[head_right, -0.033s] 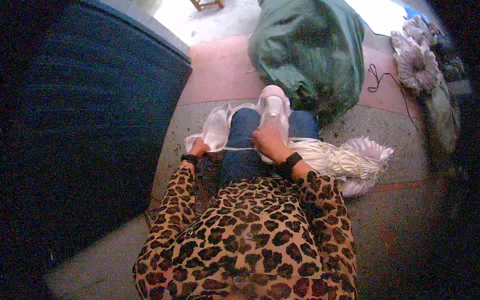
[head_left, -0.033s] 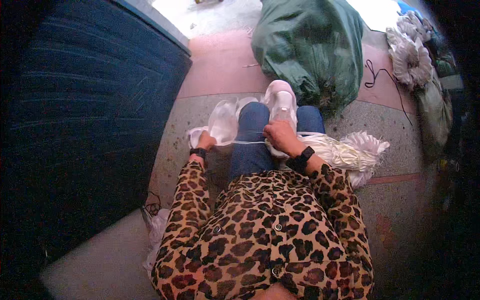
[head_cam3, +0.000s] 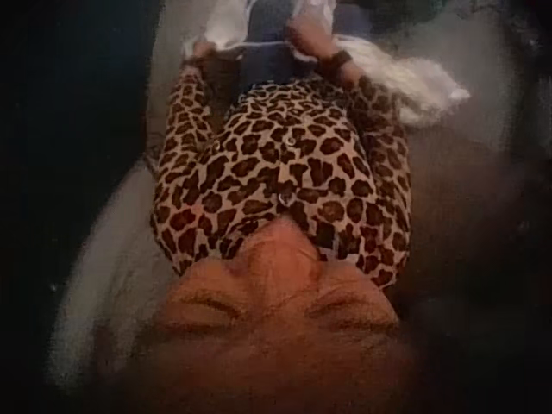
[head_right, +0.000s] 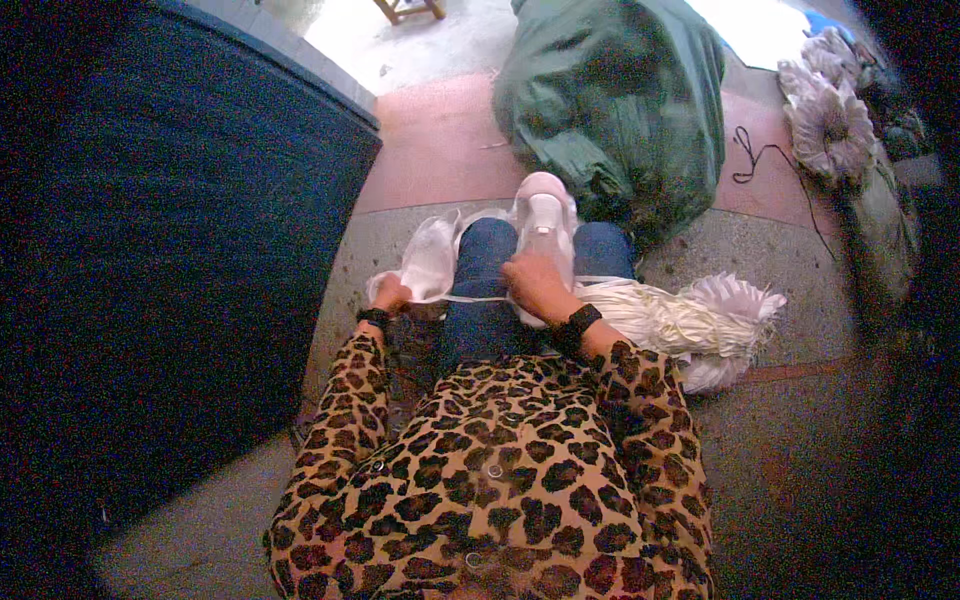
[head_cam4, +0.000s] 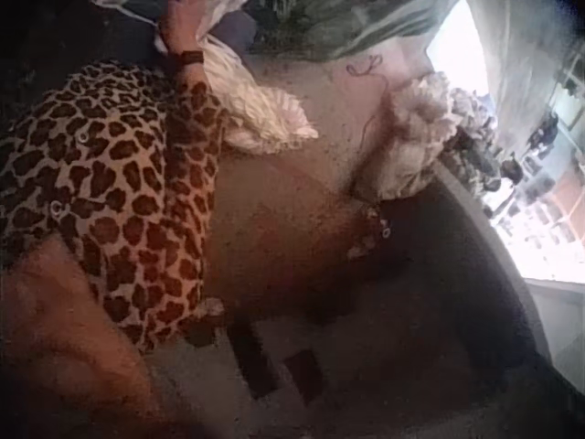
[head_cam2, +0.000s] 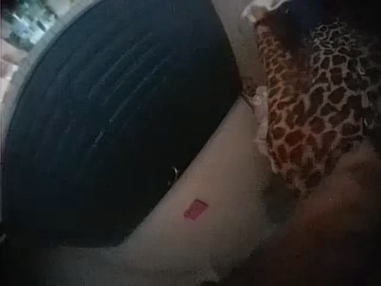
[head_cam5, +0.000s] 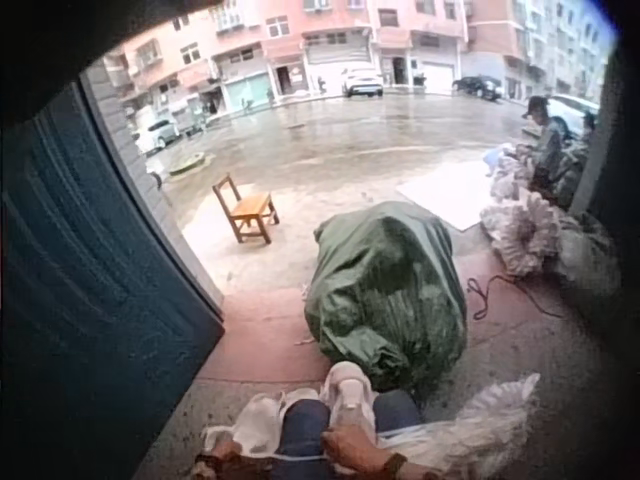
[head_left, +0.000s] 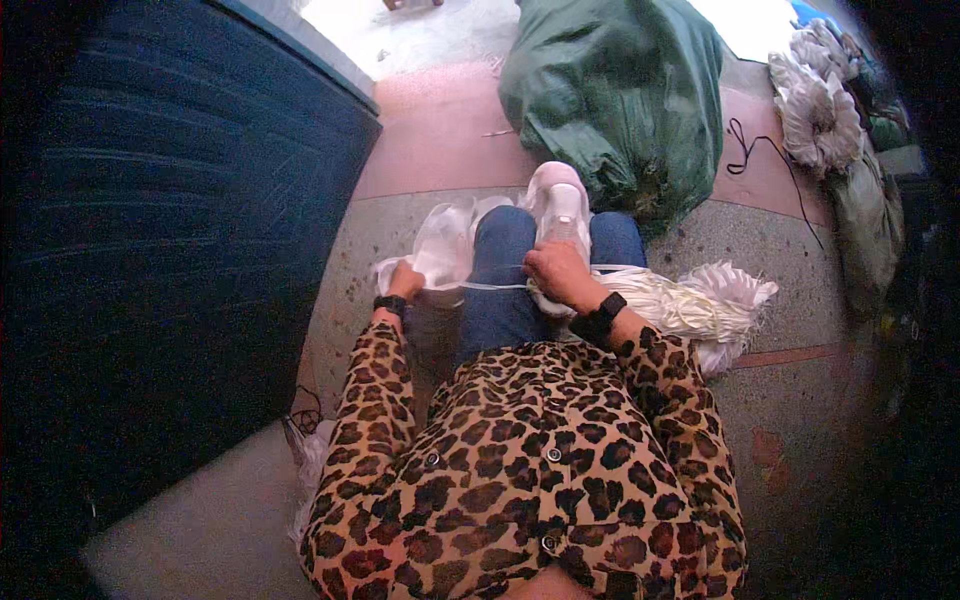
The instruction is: Lacing a white sneaker while sitting in a workspace.
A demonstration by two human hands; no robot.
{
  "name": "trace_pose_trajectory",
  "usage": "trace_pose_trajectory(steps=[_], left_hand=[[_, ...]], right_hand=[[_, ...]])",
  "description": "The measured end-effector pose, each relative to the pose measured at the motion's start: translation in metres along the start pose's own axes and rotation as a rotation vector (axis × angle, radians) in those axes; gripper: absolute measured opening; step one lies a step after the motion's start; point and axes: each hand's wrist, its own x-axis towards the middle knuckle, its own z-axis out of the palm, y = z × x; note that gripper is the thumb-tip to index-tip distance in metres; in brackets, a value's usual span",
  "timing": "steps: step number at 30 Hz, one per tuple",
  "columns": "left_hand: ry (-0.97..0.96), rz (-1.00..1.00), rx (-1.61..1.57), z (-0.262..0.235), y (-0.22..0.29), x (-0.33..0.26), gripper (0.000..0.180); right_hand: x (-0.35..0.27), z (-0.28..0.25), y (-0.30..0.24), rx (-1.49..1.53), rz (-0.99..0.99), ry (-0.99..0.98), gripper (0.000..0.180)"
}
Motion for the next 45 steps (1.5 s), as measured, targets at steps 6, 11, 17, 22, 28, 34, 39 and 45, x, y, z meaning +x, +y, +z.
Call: trace_pose_trajectory(steps=[6,11,17,22,28,34,39,45], left_hand=[[0.307,0.216,0.148,-0.182,0.206,-0.028,0.039],[0.477,0.313,0.218,-0.179,0.266,-0.087,0.032],[0.504,0.477,0.149,-0.166,0.307,-0.086,0.025],[0.381,0.955,0.018,-0.078,0.312,-0.078,0.012],[-0.089,0.588,0.266,-0.018,0.352,-0.127,0.025],[0.124,0.719,0.160,0.011,0.322,-0.113,0.030],[-0.646,0.086,-0.632,0.010,0.332,-0.139,0.024],[-0.988,-0.405,-1.432,0.068,0.296,-0.106,0.029]], right_hand=[[0.005,0.002,0.041,0.028,0.140,0.061,0.009],[0.010,-0.049,0.087,0.071,0.191,0.280,0.010],[0.038,-0.025,0.132,0.087,0.389,0.249,0.015],[0.034,-0.038,0.123,0.092,0.349,0.215,0.018],[-0.002,-0.041,0.118,0.164,0.380,0.377,0.025],[-0.042,-0.046,0.047,0.003,0.570,0.067,0.040],[-0.049,-0.019,0.036,0.045,0.638,0.103,0.033],[-0.057,-0.017,0.054,0.151,0.615,0.040,0.035]])
